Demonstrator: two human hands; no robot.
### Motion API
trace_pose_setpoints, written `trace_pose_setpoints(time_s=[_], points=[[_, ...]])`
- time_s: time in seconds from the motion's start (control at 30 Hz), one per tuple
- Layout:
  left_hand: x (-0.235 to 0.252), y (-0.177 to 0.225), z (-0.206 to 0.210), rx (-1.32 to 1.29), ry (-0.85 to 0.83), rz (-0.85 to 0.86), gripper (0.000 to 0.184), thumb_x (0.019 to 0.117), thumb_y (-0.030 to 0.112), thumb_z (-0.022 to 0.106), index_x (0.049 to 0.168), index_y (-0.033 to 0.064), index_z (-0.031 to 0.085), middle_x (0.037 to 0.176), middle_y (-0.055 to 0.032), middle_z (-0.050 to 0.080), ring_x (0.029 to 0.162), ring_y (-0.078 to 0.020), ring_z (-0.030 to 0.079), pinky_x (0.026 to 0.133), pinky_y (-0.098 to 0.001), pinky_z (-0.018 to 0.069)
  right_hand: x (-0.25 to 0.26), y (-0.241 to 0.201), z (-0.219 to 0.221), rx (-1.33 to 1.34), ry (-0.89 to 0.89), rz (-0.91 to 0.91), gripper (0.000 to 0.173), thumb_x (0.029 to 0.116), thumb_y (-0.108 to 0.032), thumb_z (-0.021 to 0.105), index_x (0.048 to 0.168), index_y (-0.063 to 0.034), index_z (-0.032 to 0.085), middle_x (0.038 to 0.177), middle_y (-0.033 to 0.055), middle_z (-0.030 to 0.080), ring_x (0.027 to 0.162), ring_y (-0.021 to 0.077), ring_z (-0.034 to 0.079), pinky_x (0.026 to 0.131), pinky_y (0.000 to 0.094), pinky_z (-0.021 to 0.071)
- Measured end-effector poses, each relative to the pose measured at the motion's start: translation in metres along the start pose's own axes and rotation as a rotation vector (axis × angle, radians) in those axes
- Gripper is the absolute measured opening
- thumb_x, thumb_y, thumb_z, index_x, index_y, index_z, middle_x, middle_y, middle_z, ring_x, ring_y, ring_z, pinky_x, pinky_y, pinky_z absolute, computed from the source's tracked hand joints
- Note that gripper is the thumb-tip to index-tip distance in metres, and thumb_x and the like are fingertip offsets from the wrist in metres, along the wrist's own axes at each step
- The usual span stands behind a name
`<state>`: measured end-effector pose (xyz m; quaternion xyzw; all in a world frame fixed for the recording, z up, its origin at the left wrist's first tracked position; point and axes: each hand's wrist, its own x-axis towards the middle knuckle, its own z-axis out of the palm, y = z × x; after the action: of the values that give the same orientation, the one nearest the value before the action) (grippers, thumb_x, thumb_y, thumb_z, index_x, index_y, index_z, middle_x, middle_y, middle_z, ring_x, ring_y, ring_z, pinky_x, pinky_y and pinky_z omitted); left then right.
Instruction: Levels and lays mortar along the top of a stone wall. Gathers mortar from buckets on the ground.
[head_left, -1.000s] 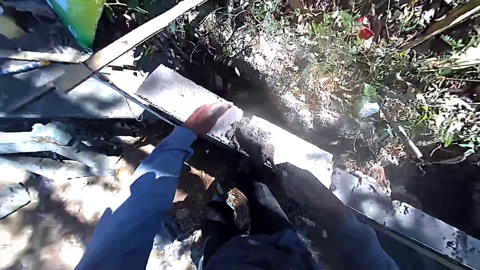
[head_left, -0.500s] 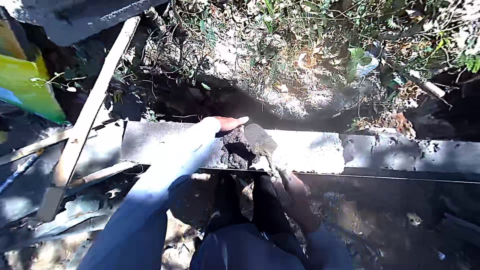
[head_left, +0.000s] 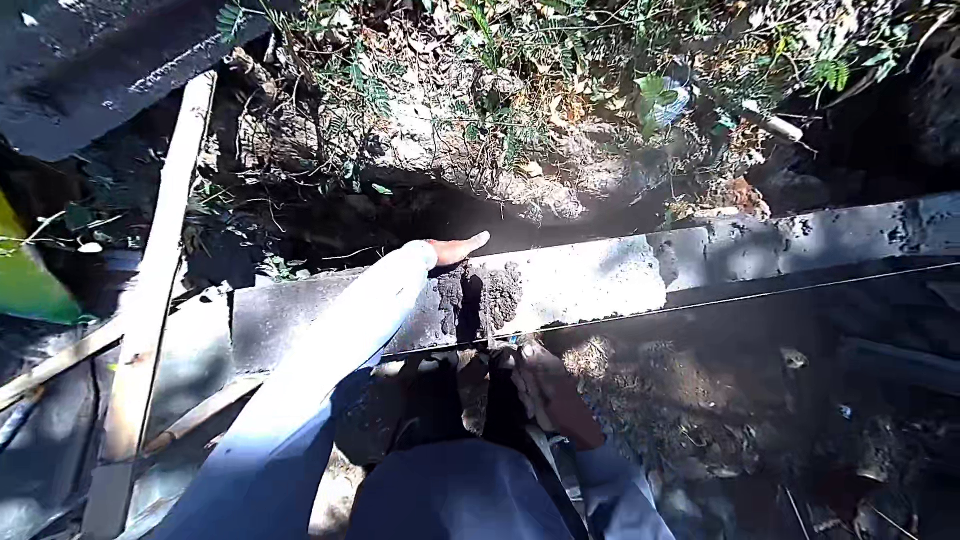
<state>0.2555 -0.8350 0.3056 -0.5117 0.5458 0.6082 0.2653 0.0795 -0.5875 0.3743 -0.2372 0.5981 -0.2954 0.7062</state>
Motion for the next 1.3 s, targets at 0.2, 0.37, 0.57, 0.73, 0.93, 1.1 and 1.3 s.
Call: trace_pose_setpoints(time_s=[0.2, 0.37, 0.57, 0.73, 0.93, 1.1, 1.3], points=[[-0.005, 0.002, 0.003, 0.106, -0.029, 0.039, 0.099, 0.097, 0.079, 0.009, 0.154, 0.0055, 0.044, 0.159, -0.0226, 0.041, 0.149, -0.0405, 0.035, 0.119, -0.0691, 0.0213, 0.031, 0.005, 0.009, -0.129, 0.051, 0.147, 0.04, 0.1123, -0.034, 0.034, 0.098, -0.0066, 0.059, 0.062, -0.0004, 0.051, 0.044, 0.0109, 0.048, 0.043, 0.0278, 0.0467], [-0.006, -0.004, -0.004, -0.006, -0.064, 0.086, 0.089, 0.1017, 0.072, 0.011, 0.157, 0.0079, 0.038, 0.163, -0.0181, 0.035, 0.152, -0.0349, 0.032, 0.121, -0.0628, 0.0219, 0.031, -0.007, 0.004, -0.058, -0.086, 0.144, 0.037, 0.1102, -0.035, 0.038, 0.094, -0.0096, 0.059, 0.06, -0.002, 0.049, 0.044, 0.0099, 0.047, 0.043, 0.0267, 0.0451], [0.001, -0.001, -0.007, -0.088, -0.039, 0.027, 0.095, 0.0986, 0.078, 0.013, 0.154, 0.0061, 0.043, 0.158, -0.0199, 0.042, 0.147, -0.0355, 0.039, 0.119, -0.0609, 0.0286, 0.044, -0.006, 0.008, -0.118, -0.121, 0.179, 0.044, 0.1104, -0.04, 0.036, 0.088, -0.01, 0.06, 0.058, -0.0009, 0.049, 0.043, 0.0106, 0.047, 0.042, 0.0276, 0.0444], [0.013, -0.02, 0.007, -0.263, -0.044, 0.095, 0.093, 0.0986, 0.077, 0.008, 0.159, 0.0115, 0.035, 0.164, -0.0135, 0.035, 0.151, -0.0311, 0.033, 0.121, -0.0599, 0.0264, 0.044, -0.006, 0.007, -0.192, -0.117, 0.169, 0.041, 0.1106, -0.035, 0.037, 0.088, -0.0096, 0.06, 0.06, -0.0025, 0.051, 0.045, 0.0092, 0.047, 0.044, 0.0268, 0.045], [0.001, -0.005, 0.003, 0.329, -0.028, 0.227, 0.073, 0.1122, 0.047, 0.016, 0.132, -0.0078, 0.059, 0.136, -0.0312, 0.058, 0.132, -0.0448, 0.054, 0.11, -0.0649, 0.0366, 0.015, 0.004, -0.005, -0.093, 0.217, 0.001, 0.039, 0.1113, -0.028, 0.031, 0.112, -0.0017, 0.06, 0.067, -0.0012, 0.055, 0.049, 0.0099, 0.053, 0.046, 0.0277, 0.0503], [-0.011, -0.002, 0.002, 0.087, -0.022, 0.046, 0.101, 0.0984, 0.076, 0.005, 0.152, 0.0006, 0.045, 0.156, -0.0265, 0.043, 0.147, -0.0426, 0.037, 0.118, -0.0691, 0.0243, 0.031, 0.013, 0.008, -0.464, 0.268, 0.066, 0.047, 0.1122, -0.029, 0.029, 0.107, 0.0006, 0.065, 0.071, 0.0062, 0.058, 0.055, 0.0166, 0.055, 0.054, 0.0365, 0.0519], [-0.01, -0.017, -0.004, -0.222, 0.001, 0.11, 0.095, 0.0972, 0.079, 0.012, 0.157, 0.0106, 0.038, 0.162, -0.0163, 0.038, 0.149, -0.033, 0.036, 0.12, -0.061, 0.0273, 0.035, -0.003, 0.009, -0.534, 0.084, 0.026, 0.047, 0.1112, -0.032, 0.031, 0.098, -0.0038, 0.065, 0.067, 0.0019, 0.055, 0.053, 0.0132, 0.053, 0.054, 0.0336, 0.0501]])
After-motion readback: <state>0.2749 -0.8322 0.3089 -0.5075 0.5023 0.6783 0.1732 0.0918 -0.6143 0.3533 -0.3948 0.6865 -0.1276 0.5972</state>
